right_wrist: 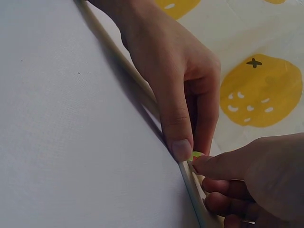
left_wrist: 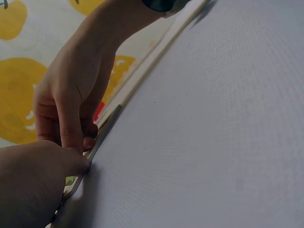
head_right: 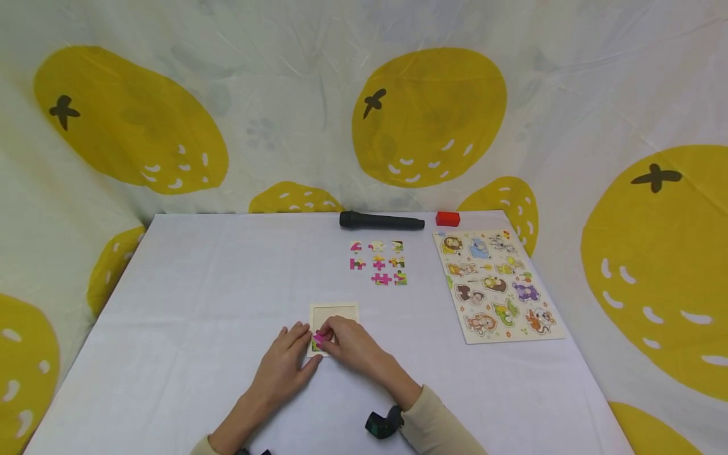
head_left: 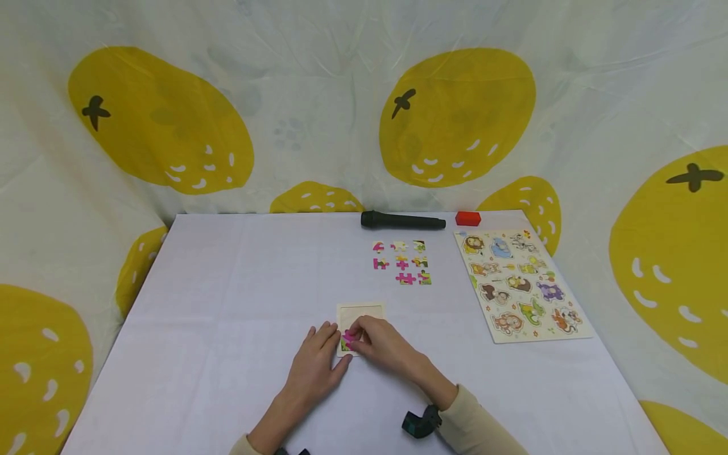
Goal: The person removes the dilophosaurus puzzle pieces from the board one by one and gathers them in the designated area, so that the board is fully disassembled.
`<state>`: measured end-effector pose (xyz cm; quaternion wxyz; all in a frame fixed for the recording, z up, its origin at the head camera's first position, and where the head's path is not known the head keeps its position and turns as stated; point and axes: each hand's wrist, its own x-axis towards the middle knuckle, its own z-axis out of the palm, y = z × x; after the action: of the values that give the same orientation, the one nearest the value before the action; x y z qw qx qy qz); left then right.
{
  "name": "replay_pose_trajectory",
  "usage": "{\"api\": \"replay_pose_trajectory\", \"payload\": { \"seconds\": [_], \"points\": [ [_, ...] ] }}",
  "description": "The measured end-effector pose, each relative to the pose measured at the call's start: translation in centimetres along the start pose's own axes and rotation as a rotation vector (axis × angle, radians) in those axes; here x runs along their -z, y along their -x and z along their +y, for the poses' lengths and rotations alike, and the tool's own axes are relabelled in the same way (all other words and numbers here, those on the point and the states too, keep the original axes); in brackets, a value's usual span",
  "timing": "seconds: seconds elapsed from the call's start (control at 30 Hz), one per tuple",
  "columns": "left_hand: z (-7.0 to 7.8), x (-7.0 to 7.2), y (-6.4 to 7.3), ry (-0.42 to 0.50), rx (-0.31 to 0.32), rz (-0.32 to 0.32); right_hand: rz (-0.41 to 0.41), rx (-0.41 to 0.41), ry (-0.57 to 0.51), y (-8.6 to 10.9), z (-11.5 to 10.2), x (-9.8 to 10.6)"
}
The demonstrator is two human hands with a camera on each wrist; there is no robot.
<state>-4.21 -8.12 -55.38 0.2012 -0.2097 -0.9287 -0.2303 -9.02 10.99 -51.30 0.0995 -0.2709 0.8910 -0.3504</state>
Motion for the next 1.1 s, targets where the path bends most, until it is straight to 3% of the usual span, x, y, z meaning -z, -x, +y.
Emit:
{"api": "replay_pose_trajectory", "payload": {
  "seconds": [0.27,0.5,1.1],
  "points": [
    [0.0,-0.1,0.1,0.001,-0.012,0.023,-0.049,-0.030,0.012,0.0,0.1,0.4],
    [0.0,0.1,0.0,0.003,0.002,-0.003,-0.060,-0.017,0.009,0.0,0.2,0.8],
    [-0.1,0.1,0.0,-0.017,0.002,-0.022,0.112,-0.138,0.030,-2.2,2.9,4.1]
  ]
}}
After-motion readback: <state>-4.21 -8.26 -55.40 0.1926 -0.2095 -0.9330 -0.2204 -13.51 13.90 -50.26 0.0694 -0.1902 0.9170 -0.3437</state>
